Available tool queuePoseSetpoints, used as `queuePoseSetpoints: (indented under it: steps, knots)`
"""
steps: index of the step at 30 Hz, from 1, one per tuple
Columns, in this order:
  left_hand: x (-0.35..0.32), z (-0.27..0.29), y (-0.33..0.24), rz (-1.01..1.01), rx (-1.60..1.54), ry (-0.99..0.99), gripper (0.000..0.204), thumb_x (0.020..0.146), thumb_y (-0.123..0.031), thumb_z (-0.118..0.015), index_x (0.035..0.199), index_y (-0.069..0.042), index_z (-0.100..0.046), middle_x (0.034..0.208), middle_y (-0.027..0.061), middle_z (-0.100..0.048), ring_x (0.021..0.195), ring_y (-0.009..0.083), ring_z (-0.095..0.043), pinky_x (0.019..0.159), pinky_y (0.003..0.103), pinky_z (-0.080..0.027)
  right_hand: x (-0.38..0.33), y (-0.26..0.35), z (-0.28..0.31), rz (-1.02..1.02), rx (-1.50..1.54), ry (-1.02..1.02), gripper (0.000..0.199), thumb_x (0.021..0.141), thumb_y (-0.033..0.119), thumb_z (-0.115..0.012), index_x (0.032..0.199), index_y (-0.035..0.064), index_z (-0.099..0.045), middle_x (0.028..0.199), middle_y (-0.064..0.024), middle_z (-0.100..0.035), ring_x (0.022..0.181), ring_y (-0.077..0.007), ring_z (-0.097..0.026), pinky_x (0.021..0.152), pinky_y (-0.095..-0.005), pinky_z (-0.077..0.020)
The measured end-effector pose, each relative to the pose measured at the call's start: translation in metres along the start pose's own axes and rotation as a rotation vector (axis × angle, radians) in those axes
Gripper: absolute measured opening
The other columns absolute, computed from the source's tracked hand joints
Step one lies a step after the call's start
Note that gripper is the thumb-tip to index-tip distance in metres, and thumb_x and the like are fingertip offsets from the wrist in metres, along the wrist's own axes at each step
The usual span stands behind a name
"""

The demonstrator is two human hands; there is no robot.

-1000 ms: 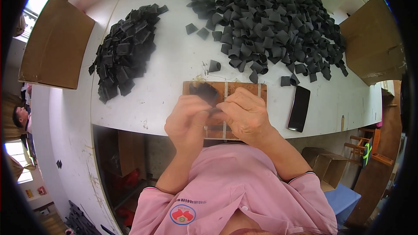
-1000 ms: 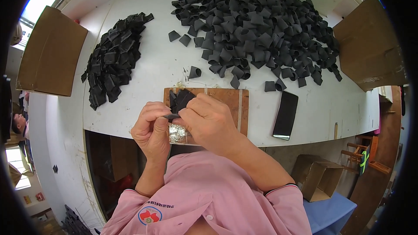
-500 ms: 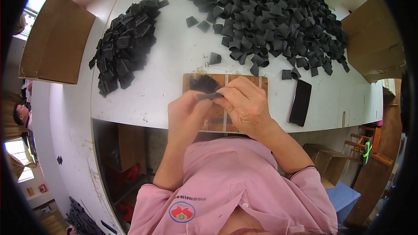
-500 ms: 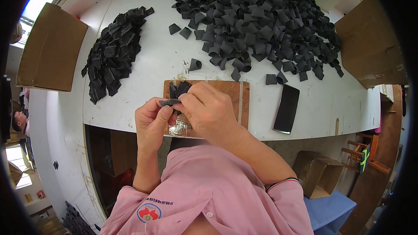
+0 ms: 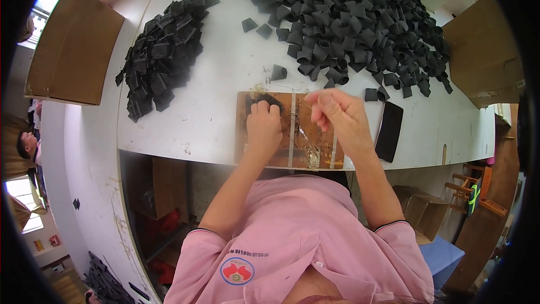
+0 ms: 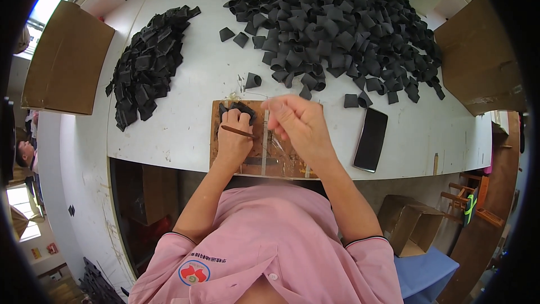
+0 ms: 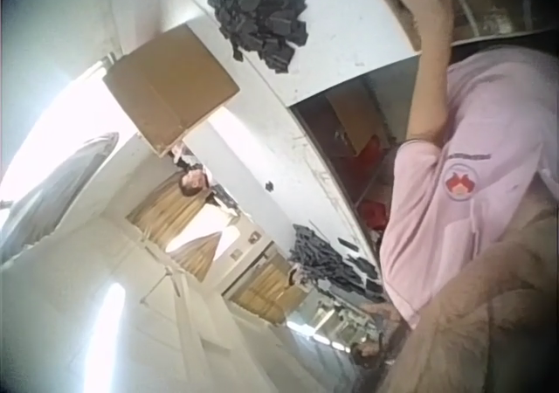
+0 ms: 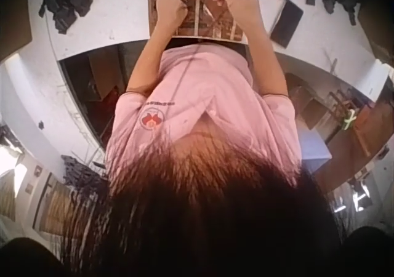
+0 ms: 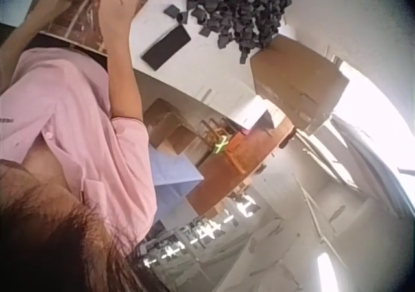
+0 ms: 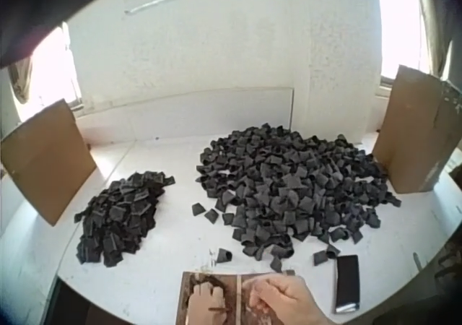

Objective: Trimming and assembling small black plastic components at a workbench.

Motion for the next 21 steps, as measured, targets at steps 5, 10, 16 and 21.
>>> queuePoseSetpoints:
  steps: [5,10,16,21]
  knots:
    - [-0.006,0.021,0.011,0.033,-0.236,-0.187,0.009,0.069,-0.002,-0.062,0.076,-0.002,-0.056,0.083,0.0109,-0.052,0.08,0.0248,-0.052,0.064,0.034,-0.043,-0.029,-0.027,-0.015,-0.122,-0.101,0.029,0.024,0.088,0.022,-0.052,0.085,-0.0008,-0.061,0.062,-0.0018,-0.054,0.055,-0.0068,-0.048,0.051,-0.0215,-0.0383]
    - [-0.03,0.049,0.032,0.606,-1.377,-0.064,0.011,0.076,0.004,-0.062,0.085,-0.001,-0.06,0.075,0.0035,-0.062,0.058,0.0054,-0.053,0.054,0.017,-0.043,-0.043,-0.018,-0.034,0.152,-0.386,0.007,0.017,0.079,0.015,-0.061,0.081,-0.0018,-0.06,0.067,-0.0109,-0.057,0.058,-0.0232,-0.054,0.053,-0.0315,-0.0423]
    - [-0.055,0.063,-0.005,0.592,-1.707,0.226,0.017,0.071,0.005,-0.065,0.084,-0.003,-0.057,0.078,0.0021,-0.058,0.068,0.0106,-0.057,0.061,0.023,-0.049,-0.039,-0.021,-0.039,0.008,-0.137,-0.024,0.027,0.08,0.021,-0.064,0.093,-0.0017,-0.059,0.077,-0.0038,-0.061,0.065,-0.0101,-0.056,0.056,-0.0208,-0.0456]
    - [-0.047,0.08,-0.035,0.561,-1.997,0.282,0.013,0.076,0.001,-0.061,0.087,-0.001,-0.057,0.084,0.006,-0.061,0.071,0.0137,-0.059,0.066,0.027,-0.049,-0.041,-0.038,-0.043,-0.382,0.589,0.153,0.014,0.083,0.015,-0.061,0.089,0.0021,-0.06,0.08,-0.0011,-0.061,0.074,-0.0076,-0.057,0.068,-0.022,-0.0474]
Point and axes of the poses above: each hand's wrist, its own x-axis towards the middle knuckle, its own z-axis out of the back of the hand, y = z × x, the point moved 6 cm from there along x, towards the middle knuckle
